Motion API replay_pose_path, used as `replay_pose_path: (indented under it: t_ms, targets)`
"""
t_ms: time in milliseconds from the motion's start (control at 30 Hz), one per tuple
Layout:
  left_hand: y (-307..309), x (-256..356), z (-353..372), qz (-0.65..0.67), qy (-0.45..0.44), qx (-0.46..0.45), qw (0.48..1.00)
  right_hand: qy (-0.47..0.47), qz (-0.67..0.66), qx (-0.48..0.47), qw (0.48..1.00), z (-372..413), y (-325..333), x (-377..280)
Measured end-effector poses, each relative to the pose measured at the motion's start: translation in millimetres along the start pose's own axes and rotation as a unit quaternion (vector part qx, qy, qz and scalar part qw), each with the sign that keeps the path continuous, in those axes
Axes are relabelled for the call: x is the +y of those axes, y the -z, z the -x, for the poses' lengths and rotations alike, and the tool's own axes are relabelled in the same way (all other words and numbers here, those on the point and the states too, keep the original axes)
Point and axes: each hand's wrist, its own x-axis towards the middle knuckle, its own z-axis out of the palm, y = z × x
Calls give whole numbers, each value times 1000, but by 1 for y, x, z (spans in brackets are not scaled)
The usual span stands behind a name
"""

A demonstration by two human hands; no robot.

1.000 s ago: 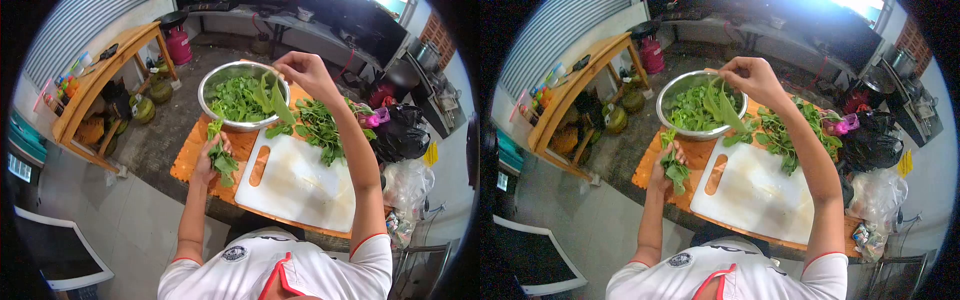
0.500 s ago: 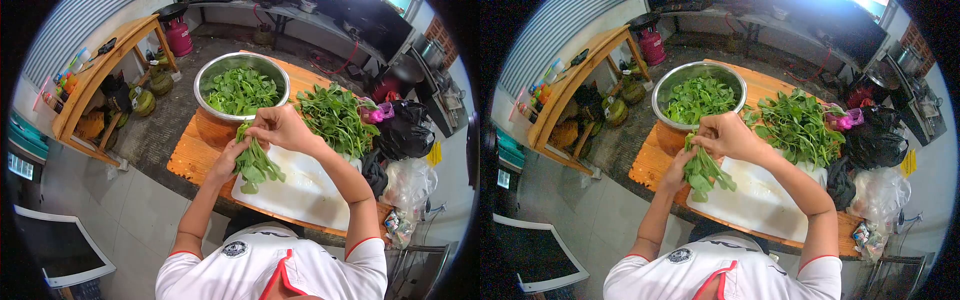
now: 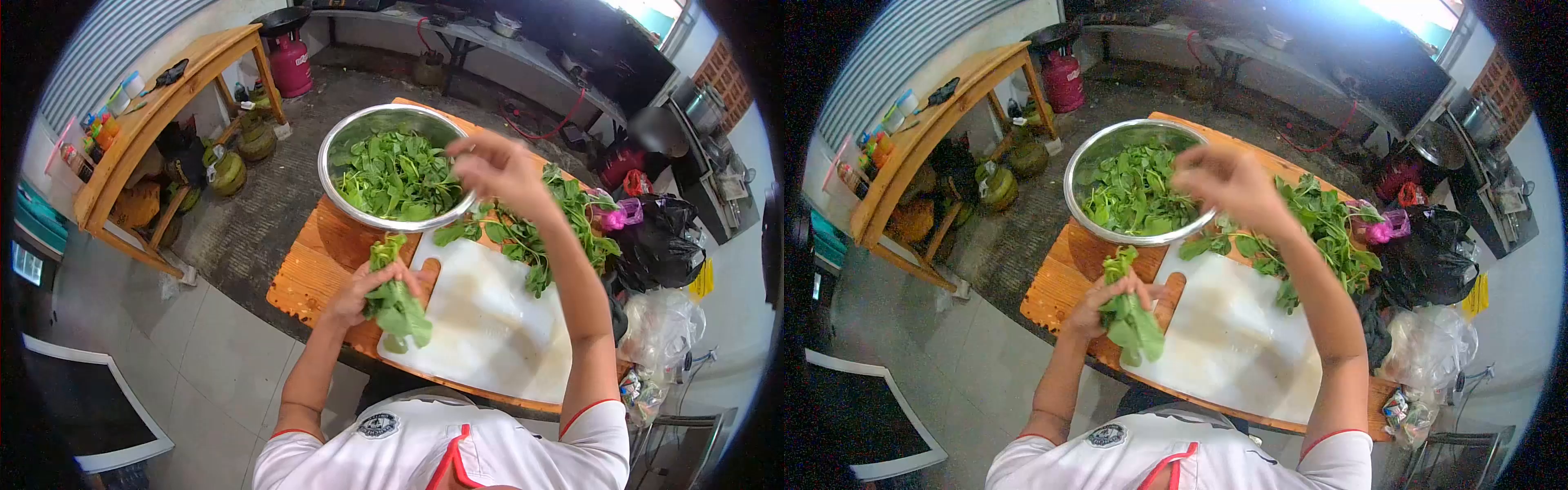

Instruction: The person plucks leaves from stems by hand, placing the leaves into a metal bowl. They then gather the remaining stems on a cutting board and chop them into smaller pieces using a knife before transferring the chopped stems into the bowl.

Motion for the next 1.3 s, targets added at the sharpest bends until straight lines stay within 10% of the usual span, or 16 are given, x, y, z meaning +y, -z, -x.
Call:
replay_pose_path:
  t_ms: [100, 267, 433, 633, 800, 900, 1033, 1300]
  targets:
    - [24, 0, 13, 89, 2, 12, 996, 41, -25, 132, 990, -47, 50, 27]
    - [32, -3, 32, 150, 8, 98, 984, -23, 113, -82, 990, -64, 14, 48]
    - [33, -2, 35, 157, -14, 113, 981, 245, 391, -123, 878, -69, -52, 80]
    - [34, -3, 35, 150, 16, 112, 982, 110, 481, -253, 832, -124, -70, 82]
    - [38, -6, 37, 171, 22, 95, 980, 181, 289, -179, 923, -142, -29, 73]
    - [37, -5, 35, 189, 22, 91, 978, -27, 144, -143, 979, -135, -23, 62]
    - [37, -3, 34, 169, 31, 82, 982, 74, 417, -93, 901, -124, -11, 73]
    - [33, -3, 36, 159, 23, 91, 983, 3, 433, -265, 861, -116, -33, 97]
